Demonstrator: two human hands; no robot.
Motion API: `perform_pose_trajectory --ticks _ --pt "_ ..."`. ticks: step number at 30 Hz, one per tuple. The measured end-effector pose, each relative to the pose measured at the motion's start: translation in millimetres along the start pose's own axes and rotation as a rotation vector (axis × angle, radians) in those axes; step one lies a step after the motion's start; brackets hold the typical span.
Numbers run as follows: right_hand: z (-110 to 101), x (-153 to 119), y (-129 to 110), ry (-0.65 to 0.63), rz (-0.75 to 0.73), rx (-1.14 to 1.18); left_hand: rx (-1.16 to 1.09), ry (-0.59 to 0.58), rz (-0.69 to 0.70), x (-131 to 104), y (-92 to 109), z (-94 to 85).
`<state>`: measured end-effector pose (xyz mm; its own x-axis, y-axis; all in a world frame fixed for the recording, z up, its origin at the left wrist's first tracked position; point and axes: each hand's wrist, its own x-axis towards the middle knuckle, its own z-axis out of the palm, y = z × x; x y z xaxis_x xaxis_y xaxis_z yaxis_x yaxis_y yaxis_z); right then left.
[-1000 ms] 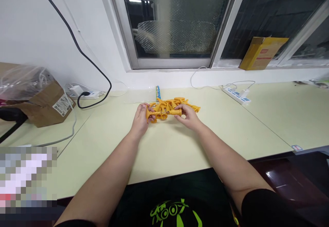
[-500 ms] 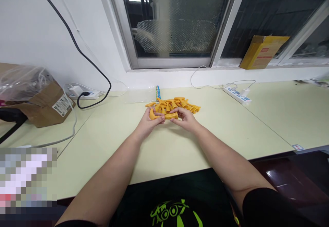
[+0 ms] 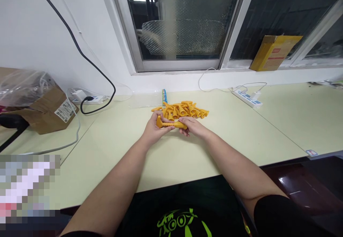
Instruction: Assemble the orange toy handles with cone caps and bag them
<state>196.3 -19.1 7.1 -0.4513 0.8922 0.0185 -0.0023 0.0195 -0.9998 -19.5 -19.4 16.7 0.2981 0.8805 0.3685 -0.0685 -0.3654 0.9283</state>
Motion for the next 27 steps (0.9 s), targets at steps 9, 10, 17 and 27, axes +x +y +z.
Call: perform_pose_trajectory --ticks 9,10,17,27 --pt "-3.8 -0.4 6.3 0.172 -0.334 -0.142 -0.08 0.059 -0.029 4.6 -3.1 -7.2" --pt "-4.1 0.0 5.8 0.156 -0.287 -0.104 -0.069 0.042 -0.017 3.9 -2.8 -7.5" --pt "-1.4 0.0 -3.4 0.078 -0.004 0.066 -0.002 -0.009 0.025 -0.1 -3.9 -6.8" --pt "3.9 -3.2 -1.3 0.216 -0.349 -0.184 0.021 0.064 -0.028 5.8 -1.3 -9.4"
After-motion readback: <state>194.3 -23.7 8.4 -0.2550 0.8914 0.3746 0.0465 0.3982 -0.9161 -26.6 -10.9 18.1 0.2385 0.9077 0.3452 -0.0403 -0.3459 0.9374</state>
